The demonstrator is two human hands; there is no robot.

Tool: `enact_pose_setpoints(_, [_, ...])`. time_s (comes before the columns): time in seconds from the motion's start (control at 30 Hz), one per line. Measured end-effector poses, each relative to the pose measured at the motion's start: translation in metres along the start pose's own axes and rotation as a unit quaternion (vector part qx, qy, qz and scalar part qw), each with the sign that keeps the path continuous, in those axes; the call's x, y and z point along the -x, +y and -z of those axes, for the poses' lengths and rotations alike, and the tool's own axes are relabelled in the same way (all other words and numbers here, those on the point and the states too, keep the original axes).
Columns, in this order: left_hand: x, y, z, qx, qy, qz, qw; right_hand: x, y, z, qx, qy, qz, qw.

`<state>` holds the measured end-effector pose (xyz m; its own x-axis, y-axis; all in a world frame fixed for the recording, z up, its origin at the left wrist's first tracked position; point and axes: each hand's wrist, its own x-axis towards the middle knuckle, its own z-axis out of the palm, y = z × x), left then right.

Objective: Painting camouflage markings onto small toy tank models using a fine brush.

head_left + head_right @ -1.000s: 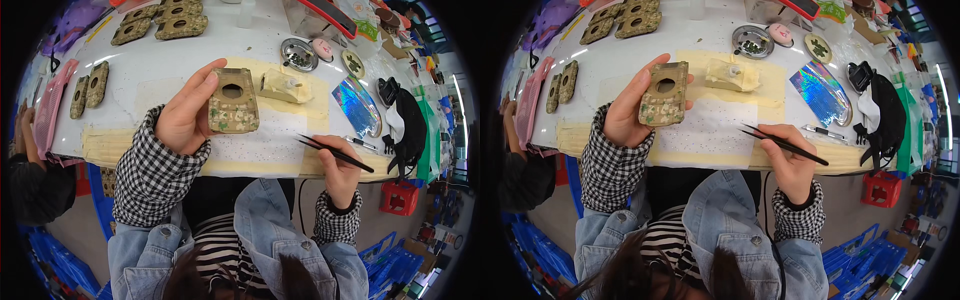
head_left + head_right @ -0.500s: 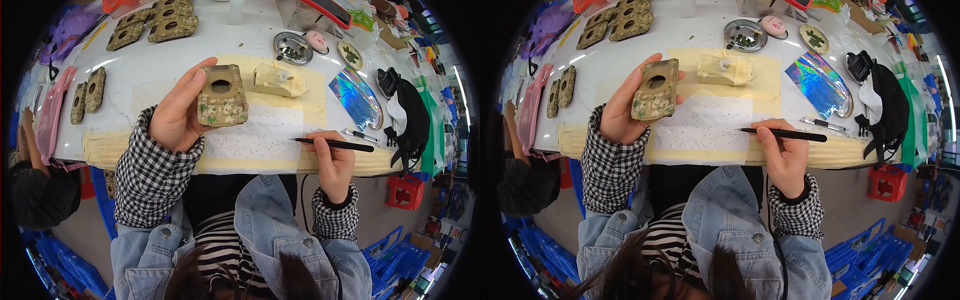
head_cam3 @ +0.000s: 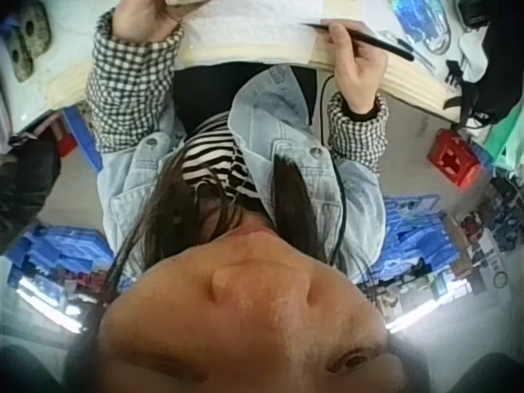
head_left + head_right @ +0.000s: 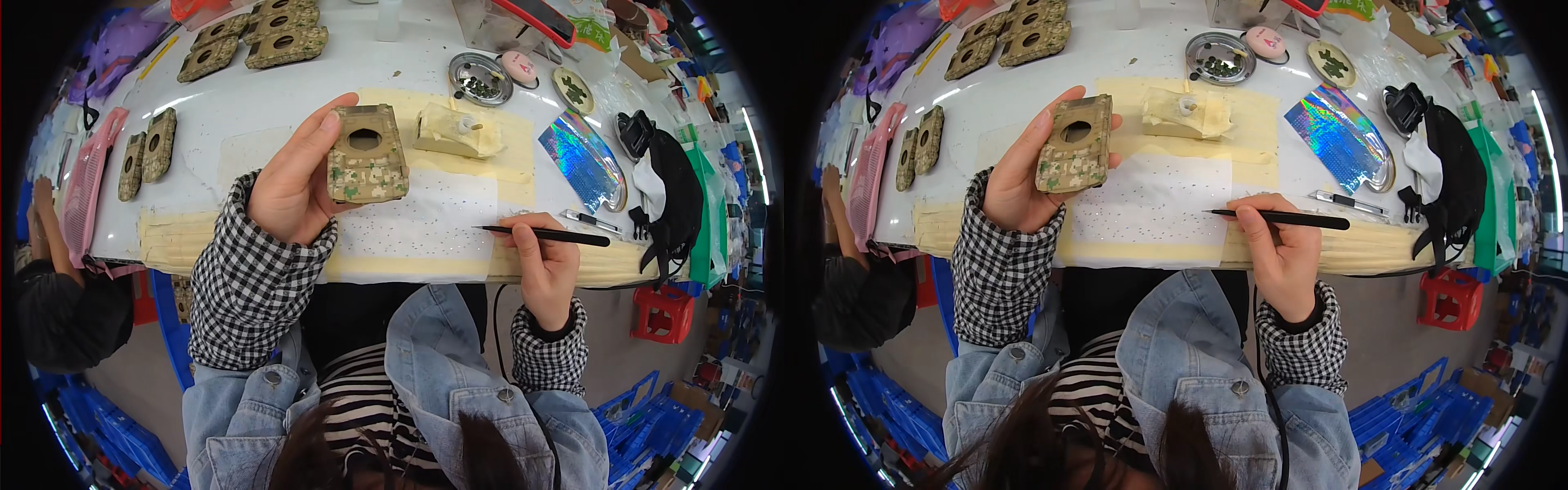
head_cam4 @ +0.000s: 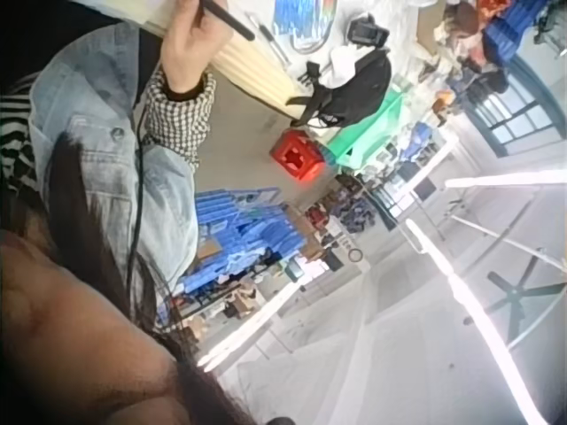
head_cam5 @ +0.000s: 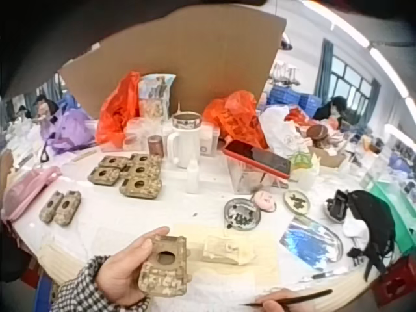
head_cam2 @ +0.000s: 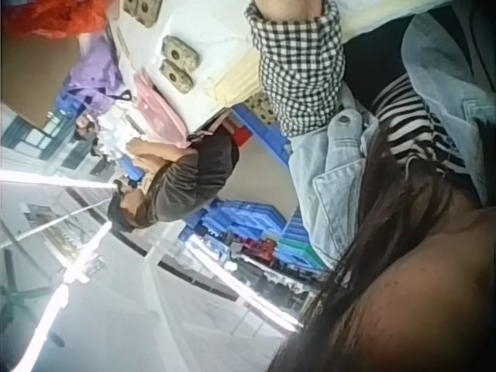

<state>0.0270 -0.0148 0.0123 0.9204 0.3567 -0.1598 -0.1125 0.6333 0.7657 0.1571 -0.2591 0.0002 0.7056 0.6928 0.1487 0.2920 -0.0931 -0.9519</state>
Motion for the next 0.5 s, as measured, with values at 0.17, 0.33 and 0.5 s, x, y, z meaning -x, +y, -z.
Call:
enact_pose_setpoints(0.17, [0.0,-0.0001,-0.0007,-0.001,0.006,-0.001,1.0,-0.0006,-0.0011,0.0006,-0.002,-0.008,0.004,1.0])
enact_pose_setpoints(0.33, [0.0,-0.0006,-0.0015,0.0,0.007,-0.002,1.0,-0.0005,-0.0011,-0.0001,-0.019,-0.002,0.005,1.0])
enact_pose_setpoints(0.5, [-0.0005,-0.0007,0.0014,0.006,-0.006,-0.002,1.0,-0.0003,0.0008,0.0021,-0.012,-0.008,0.0,1.0])
